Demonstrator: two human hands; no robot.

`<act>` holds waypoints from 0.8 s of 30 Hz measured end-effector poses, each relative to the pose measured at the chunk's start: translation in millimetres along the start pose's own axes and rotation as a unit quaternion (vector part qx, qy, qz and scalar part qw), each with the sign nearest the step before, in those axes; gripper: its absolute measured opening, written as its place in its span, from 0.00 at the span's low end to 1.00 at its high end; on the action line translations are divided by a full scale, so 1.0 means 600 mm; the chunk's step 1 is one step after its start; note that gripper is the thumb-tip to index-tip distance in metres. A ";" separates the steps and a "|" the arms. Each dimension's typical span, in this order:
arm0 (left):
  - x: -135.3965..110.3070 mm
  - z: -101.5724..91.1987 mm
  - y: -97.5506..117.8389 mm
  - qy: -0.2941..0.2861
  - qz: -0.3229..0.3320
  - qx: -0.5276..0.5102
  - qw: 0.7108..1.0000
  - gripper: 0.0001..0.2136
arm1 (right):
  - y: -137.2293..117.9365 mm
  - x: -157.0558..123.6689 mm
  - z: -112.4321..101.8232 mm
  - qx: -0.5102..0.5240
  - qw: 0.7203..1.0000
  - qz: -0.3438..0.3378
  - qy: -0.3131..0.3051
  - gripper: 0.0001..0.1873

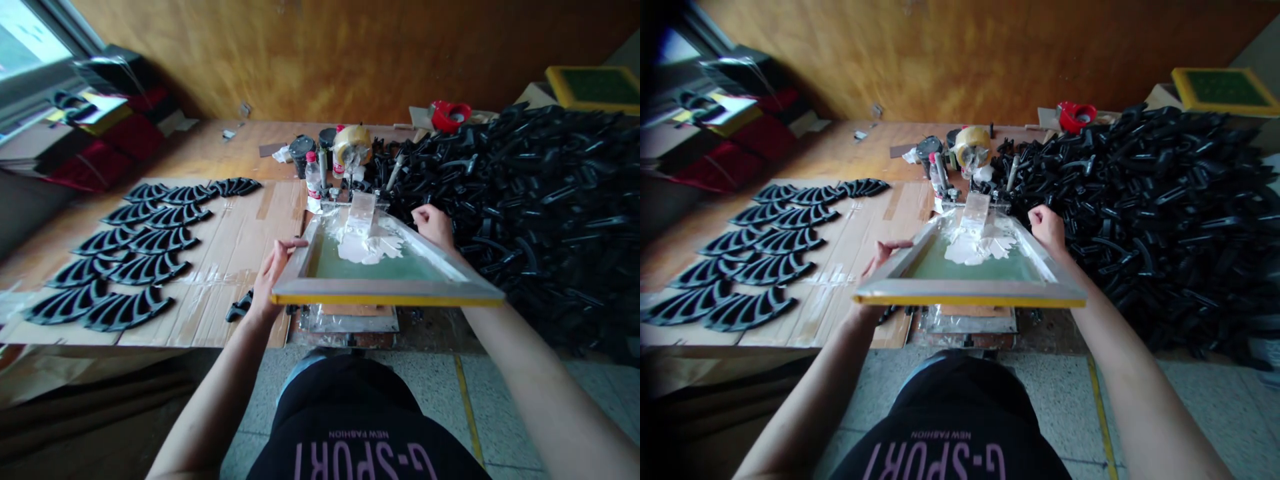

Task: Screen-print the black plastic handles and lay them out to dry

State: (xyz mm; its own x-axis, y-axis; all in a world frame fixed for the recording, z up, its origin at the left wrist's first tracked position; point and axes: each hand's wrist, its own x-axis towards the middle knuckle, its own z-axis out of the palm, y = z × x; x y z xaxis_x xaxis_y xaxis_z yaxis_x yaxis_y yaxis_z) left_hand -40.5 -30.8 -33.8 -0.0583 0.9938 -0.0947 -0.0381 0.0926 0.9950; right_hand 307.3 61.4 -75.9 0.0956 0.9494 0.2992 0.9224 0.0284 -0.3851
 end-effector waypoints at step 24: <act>-0.112 -0.157 -0.272 0.178 -0.309 0.025 0.934 0.18 | -0.011 -0.155 0.018 -0.176 0.956 -0.163 -0.169 0.12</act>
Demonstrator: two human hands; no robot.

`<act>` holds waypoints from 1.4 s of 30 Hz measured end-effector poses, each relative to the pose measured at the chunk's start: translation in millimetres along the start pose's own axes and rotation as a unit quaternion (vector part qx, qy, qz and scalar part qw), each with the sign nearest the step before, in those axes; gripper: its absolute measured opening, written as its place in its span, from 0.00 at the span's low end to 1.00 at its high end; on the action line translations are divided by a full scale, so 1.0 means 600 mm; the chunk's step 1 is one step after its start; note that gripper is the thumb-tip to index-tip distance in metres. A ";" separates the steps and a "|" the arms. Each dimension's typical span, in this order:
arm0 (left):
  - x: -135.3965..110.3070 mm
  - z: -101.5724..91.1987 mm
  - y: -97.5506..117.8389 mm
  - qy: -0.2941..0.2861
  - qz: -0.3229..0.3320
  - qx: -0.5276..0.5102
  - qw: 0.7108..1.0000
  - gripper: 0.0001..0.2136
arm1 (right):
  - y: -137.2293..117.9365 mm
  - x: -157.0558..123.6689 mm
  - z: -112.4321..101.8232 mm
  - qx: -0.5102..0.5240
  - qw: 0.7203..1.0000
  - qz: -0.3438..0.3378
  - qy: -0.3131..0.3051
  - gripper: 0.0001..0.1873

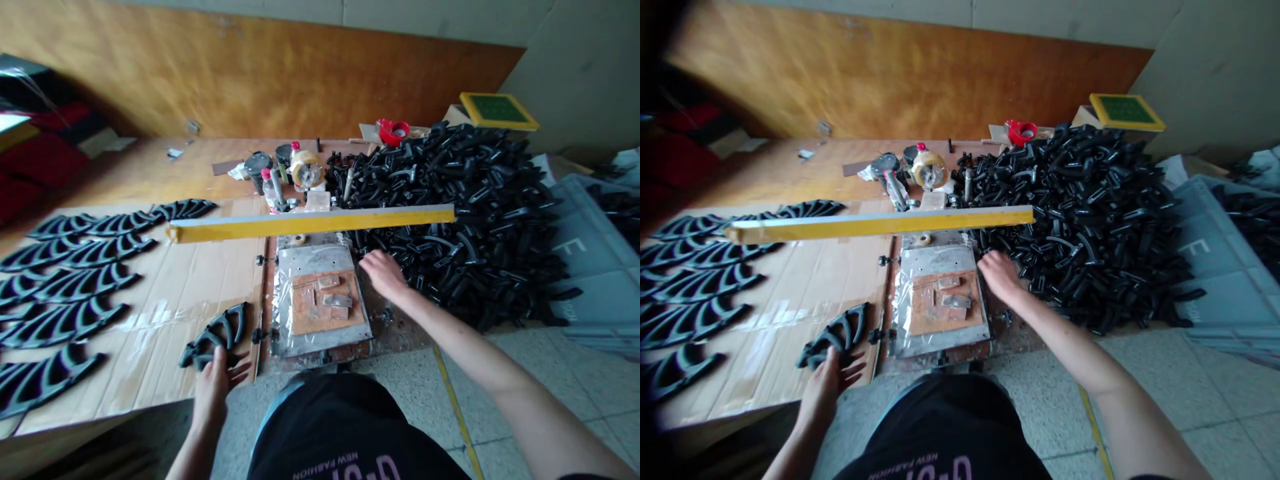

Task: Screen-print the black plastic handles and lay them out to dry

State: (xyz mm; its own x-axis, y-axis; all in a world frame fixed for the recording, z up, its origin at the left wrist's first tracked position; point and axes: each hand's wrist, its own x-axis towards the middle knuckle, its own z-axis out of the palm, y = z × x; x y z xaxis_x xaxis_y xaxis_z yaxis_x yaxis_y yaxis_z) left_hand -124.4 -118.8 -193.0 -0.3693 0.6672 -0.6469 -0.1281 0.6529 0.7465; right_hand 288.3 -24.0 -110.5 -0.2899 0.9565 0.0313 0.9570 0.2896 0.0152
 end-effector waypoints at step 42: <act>0.077 -0.038 -0.045 0.252 0.226 0.524 0.782 0.21 | -0.302 0.067 0.097 0.302 0.916 -0.259 0.048 0.15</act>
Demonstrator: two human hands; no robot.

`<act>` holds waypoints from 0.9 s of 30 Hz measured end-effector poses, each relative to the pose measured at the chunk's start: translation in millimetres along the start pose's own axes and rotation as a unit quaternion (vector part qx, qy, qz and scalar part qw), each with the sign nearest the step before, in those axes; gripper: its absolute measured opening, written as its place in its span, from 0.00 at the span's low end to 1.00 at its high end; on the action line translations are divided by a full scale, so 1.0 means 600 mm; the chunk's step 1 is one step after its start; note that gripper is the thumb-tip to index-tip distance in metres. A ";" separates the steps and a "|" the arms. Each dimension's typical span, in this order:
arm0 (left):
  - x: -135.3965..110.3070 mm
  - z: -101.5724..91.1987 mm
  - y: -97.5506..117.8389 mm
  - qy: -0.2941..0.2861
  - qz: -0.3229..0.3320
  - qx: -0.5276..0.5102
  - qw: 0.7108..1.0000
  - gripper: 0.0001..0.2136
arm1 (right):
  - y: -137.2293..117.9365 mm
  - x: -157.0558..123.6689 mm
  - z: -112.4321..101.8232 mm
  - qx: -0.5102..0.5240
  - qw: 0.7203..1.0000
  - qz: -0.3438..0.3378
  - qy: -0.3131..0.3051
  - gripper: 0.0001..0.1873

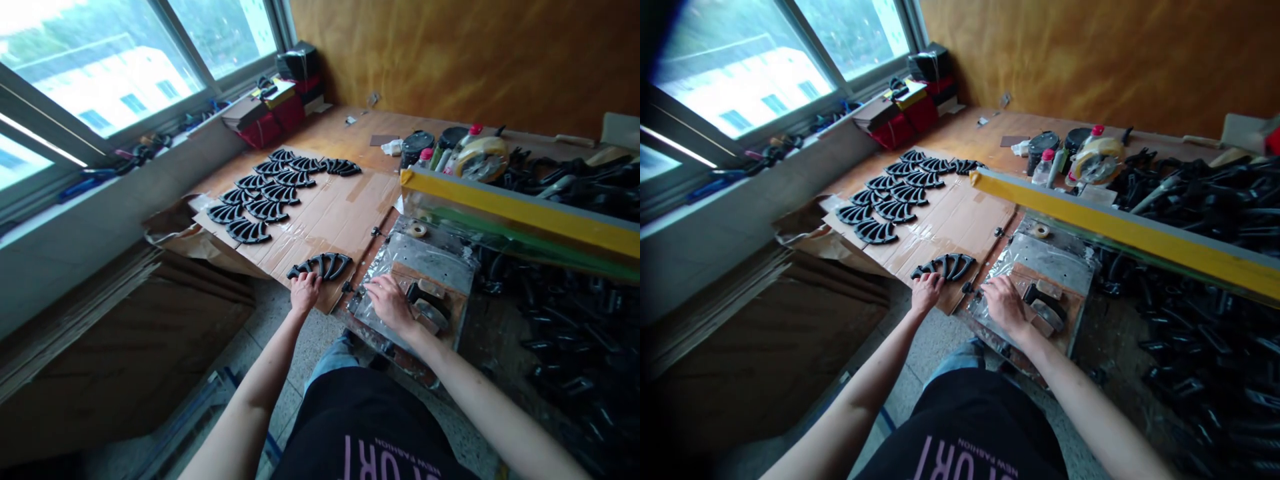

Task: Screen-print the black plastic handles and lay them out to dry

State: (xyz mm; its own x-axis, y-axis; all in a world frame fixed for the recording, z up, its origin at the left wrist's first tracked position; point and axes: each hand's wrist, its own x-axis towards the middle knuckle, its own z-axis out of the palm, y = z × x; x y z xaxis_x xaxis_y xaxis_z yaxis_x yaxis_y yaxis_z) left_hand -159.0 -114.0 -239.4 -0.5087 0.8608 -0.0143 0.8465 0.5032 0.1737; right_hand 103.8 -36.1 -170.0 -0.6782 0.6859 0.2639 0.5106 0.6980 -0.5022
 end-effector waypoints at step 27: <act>0.162 -0.022 -0.006 -0.048 0.138 -0.084 0.986 0.20 | -0.051 0.221 0.217 0.071 0.957 0.262 -0.103 0.24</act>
State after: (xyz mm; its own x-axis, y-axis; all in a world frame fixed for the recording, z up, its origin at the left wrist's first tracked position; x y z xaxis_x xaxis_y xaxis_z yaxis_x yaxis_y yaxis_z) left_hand -213.6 -33.0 -228.1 -0.2383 0.9706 -0.0345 0.9086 0.2353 0.3451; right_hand -70.5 6.4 -227.0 -0.4460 0.8685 -0.2162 0.7423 0.2240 -0.6316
